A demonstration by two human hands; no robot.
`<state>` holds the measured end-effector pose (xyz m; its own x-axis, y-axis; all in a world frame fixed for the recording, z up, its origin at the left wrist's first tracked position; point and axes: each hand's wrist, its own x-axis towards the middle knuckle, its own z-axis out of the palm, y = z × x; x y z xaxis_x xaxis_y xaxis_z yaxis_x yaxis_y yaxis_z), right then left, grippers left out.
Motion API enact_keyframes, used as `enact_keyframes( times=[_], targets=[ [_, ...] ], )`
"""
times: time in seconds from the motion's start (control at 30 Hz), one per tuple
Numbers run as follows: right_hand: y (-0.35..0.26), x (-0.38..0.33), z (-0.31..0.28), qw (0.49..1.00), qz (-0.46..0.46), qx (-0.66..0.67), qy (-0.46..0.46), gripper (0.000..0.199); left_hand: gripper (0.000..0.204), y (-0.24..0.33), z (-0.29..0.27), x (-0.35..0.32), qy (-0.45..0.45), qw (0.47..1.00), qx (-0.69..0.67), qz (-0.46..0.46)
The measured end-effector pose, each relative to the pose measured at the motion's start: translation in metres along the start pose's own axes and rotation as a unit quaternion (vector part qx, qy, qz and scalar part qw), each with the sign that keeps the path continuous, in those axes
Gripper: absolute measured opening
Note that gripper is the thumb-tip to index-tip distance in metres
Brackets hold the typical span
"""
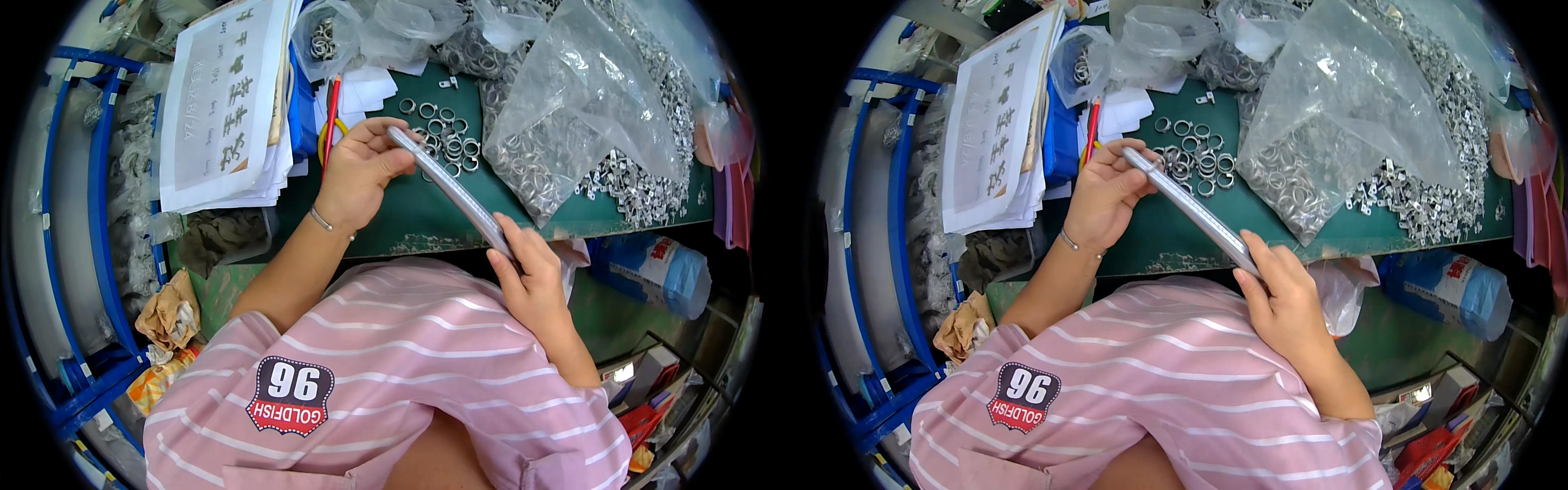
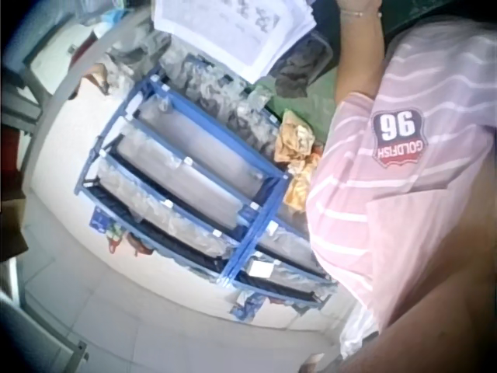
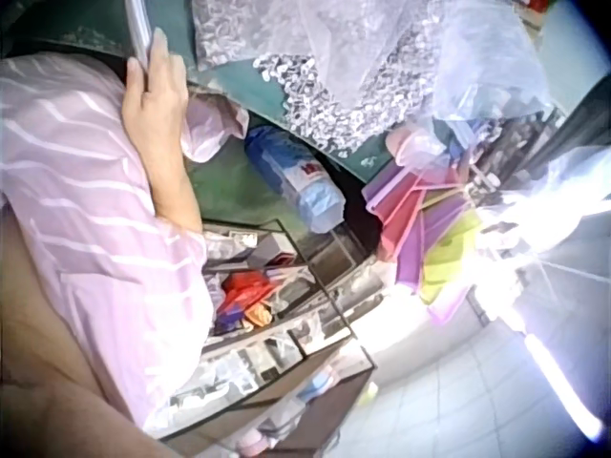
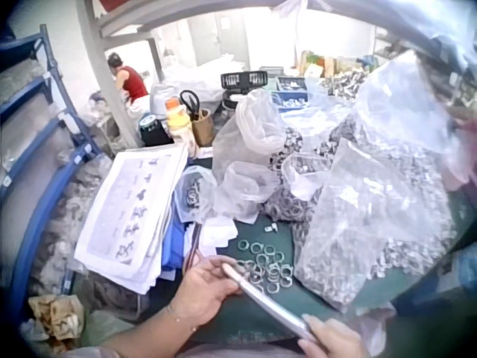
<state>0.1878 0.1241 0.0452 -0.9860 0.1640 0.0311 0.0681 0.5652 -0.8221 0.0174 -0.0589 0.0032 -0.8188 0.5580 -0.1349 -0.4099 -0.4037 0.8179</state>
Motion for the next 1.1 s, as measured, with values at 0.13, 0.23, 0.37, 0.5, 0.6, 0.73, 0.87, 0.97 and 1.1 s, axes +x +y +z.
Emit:
enact_keyframes(
  times=[0.13, 0.23, 0.37, 0.5, 0.6, 0.73, 0.87, 0.97, 1.1],
  targets=[
    [-0.001, 0.005, 0.010, 0.996, -0.061, -0.042, 0.051, 0.043, 0.039, -0.007, 0.006, -0.013, -0.062, 0.994, 0.081, -0.044],
    [0.001, 0.006, 0.010, 0.992, -0.086, -0.070, 0.054, 0.043, 0.034, -0.008, 0.004, -0.012, -0.093, 0.994, 0.053, 0.005],
    [-0.001, 0.007, 0.011, 0.994, -0.079, -0.056, 0.048, 0.044, 0.030, -0.005, 0.005, -0.014, -0.092, 0.992, 0.085, 0.006],
    [0.002, 0.003, -0.001, 1.000, -0.007, 0.012, -0.001, 0.040, 0.024, 0.003, -0.008, -0.004, 0.021, 0.997, -0.065, 0.034],
    [0.030, -0.012, -0.001, 0.986, 0.090, 0.126, 0.061, 0.036, 0.021, 0.015, -0.010, 0.008, 0.082, 0.993, -0.071, 0.041],
    [0.026, -0.009, -0.009, 0.971, 0.122, 0.183, 0.094, 0.035, 0.020, 0.008, -0.017, 0.016, 0.114, 0.918, 0.377, 0.047],
    [0.027, -0.009, -0.004, 0.984, 0.095, 0.137, 0.069, 0.036, 0.022, -0.006, -0.012, 0.022, 0.034, 0.753, 0.642, 0.141],
    [0.030, -0.013, 0.000, 0.986, 0.094, 0.124, 0.057, 0.037, 0.026, -0.010, -0.014, 0.022, 0.014, 0.735, 0.662, 0.148],
    [0.027, -0.013, 0.000, 0.986, 0.115, 0.115, 0.025, 0.037, 0.023, -0.001, -0.005, 0.012, 0.056, 0.945, 0.321, -0.031]
  ],
)
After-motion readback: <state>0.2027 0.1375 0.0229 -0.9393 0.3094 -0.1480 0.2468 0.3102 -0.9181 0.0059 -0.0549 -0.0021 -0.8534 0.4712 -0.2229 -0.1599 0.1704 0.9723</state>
